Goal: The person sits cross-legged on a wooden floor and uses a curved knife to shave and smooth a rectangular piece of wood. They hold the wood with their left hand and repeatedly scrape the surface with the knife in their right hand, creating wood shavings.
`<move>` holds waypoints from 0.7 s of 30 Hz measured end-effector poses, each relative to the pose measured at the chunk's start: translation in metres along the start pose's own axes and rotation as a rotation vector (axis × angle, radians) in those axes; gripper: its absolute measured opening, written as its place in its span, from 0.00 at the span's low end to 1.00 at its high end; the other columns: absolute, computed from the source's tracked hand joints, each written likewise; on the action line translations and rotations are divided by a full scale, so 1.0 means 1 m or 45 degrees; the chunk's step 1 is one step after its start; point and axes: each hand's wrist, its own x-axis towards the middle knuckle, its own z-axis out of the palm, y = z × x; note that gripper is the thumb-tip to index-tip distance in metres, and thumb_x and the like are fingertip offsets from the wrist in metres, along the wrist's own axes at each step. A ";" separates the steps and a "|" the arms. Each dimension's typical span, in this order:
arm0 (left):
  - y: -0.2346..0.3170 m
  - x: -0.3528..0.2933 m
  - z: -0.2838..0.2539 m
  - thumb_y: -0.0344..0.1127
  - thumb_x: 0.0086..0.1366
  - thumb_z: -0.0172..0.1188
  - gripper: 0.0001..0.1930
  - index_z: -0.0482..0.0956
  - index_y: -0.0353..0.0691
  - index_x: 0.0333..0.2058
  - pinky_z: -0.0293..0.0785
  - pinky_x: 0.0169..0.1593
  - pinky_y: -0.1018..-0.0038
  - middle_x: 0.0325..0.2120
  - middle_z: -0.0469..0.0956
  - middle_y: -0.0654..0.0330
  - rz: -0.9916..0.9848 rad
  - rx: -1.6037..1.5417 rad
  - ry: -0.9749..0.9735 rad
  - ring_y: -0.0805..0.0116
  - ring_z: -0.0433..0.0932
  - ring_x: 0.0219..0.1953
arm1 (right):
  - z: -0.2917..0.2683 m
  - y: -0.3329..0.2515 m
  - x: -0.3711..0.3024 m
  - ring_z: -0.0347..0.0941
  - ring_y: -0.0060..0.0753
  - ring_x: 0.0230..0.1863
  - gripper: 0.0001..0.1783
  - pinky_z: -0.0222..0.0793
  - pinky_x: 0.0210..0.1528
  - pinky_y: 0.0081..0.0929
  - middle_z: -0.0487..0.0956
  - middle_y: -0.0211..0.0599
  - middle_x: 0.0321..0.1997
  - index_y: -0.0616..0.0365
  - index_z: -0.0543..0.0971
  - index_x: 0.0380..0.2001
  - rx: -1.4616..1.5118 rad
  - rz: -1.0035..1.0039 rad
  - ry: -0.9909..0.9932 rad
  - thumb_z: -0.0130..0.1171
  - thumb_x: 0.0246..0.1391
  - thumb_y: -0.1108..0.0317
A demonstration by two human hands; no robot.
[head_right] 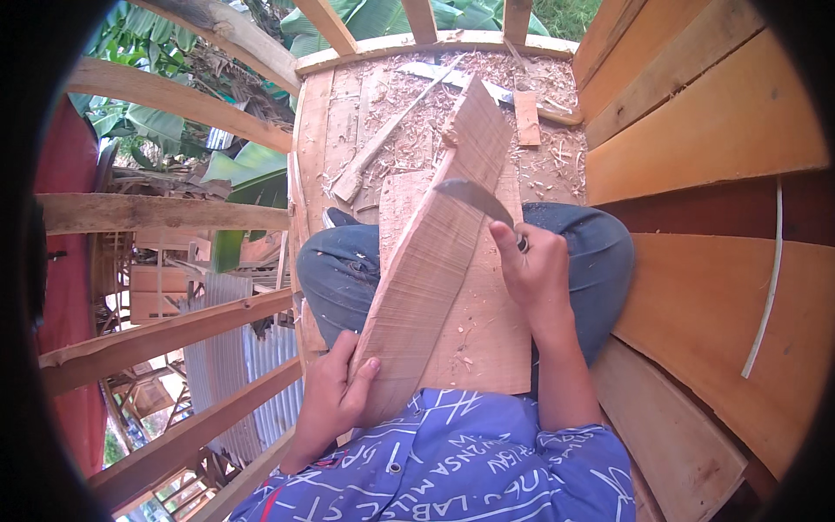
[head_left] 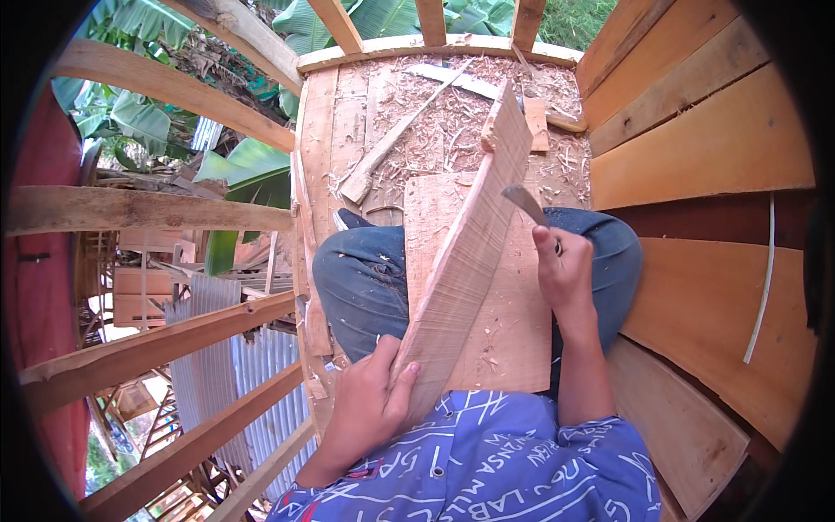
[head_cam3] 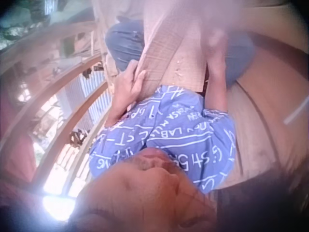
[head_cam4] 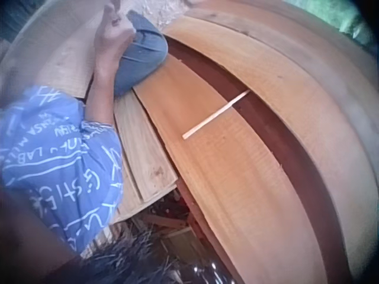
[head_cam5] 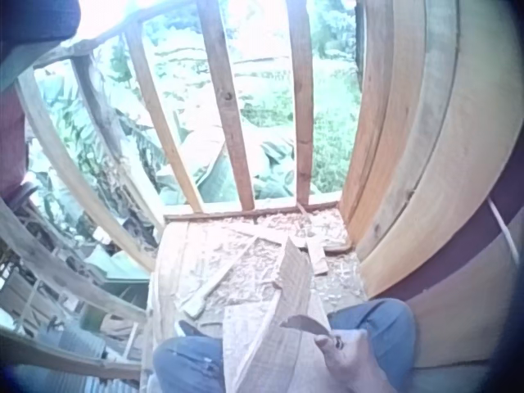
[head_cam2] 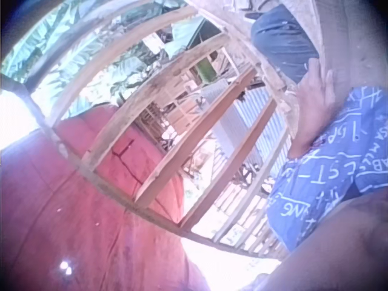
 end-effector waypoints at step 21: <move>0.025 0.007 0.006 0.31 0.61 0.57 0.08 0.66 0.36 0.32 0.65 0.28 0.54 0.20 0.72 0.45 0.143 0.265 0.050 0.41 0.74 0.25 | 0.013 -0.009 -0.009 0.72 0.45 0.14 0.43 0.67 0.18 0.36 0.69 0.43 0.09 0.59 0.71 0.09 -0.466 -0.376 -0.069 0.59 0.34 0.22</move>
